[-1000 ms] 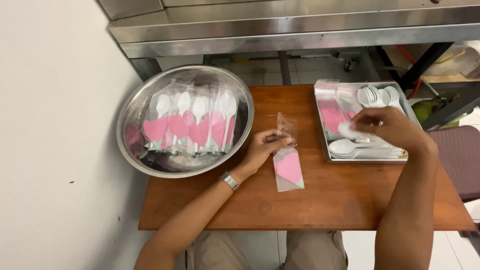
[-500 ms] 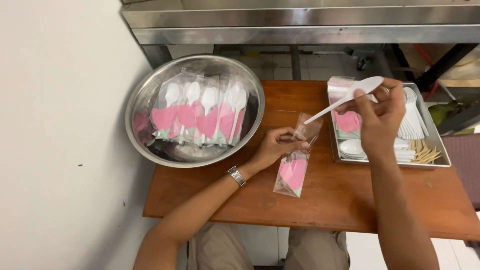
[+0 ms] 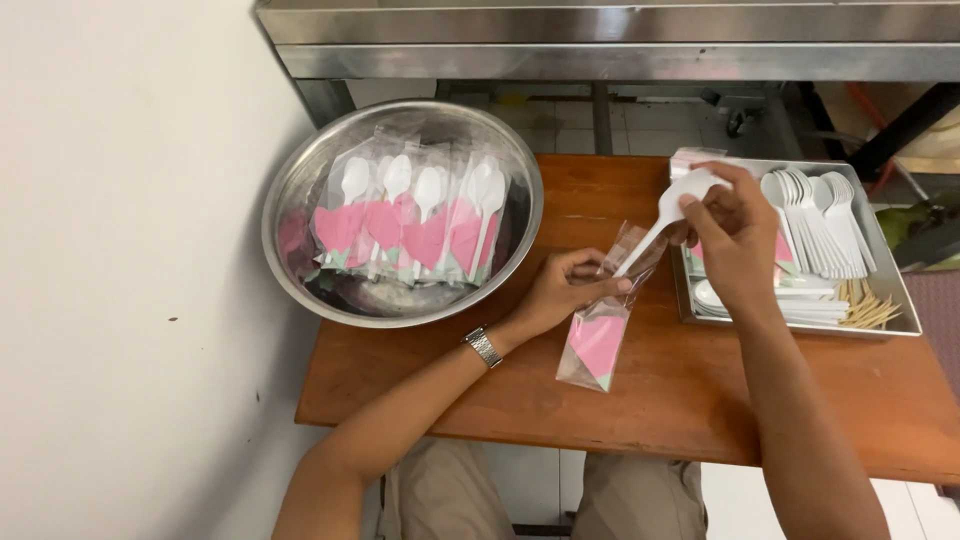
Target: Packing individual plastic spoons and napkins into plastic sleeves at a table.
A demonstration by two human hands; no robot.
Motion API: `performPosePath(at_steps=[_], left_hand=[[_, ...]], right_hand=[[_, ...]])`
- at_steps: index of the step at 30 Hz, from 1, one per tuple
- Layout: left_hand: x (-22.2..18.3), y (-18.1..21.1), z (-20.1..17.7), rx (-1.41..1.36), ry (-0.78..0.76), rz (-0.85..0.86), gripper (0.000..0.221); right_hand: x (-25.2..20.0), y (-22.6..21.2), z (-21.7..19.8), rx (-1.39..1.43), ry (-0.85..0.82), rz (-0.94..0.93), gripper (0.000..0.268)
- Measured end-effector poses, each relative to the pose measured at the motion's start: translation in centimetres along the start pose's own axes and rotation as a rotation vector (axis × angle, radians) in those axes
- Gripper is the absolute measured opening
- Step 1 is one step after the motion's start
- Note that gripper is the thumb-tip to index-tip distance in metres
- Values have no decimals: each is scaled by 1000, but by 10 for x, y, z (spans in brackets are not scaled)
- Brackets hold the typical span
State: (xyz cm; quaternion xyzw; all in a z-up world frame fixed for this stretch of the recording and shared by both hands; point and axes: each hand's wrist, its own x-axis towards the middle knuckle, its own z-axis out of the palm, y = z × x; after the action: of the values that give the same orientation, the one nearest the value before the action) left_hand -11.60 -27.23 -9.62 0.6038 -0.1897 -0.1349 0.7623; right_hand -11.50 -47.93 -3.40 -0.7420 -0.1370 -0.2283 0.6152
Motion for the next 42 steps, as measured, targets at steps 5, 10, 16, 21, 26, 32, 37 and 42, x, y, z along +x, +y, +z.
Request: performPosePath(at_steps=[5,10,16,21,26,32,37,42], left_hand=[[0,-11,-3,-56,1,-53,25],[3,-26,-7,-107,-22,-135,28],[12,-32,-11,-133,-23,-129,27],[2,-12,-4,-131,-32,-117,34],[6,-21,-7,-114,-16,-100,31],[-2,-5,-4,-101,30,-89,28],[-4,-4,-5,-106,61,-152,34],[13,-44,-12,12,106,-83,22]], right_hand=[[-1,17,3,-11,10,156,15],[-1,15,10,-14,-4,233,21],[-4,6,17,-146,-89,264,21],[-4,34,18,-291,-113,143,10],[-8,29,22,-286,-146,91,16],[-8,10,20,-388,-218,-127,18],[-5,12,15,-398,-242,-224,17],[-4,20,10,-417,-247,-212,19]])
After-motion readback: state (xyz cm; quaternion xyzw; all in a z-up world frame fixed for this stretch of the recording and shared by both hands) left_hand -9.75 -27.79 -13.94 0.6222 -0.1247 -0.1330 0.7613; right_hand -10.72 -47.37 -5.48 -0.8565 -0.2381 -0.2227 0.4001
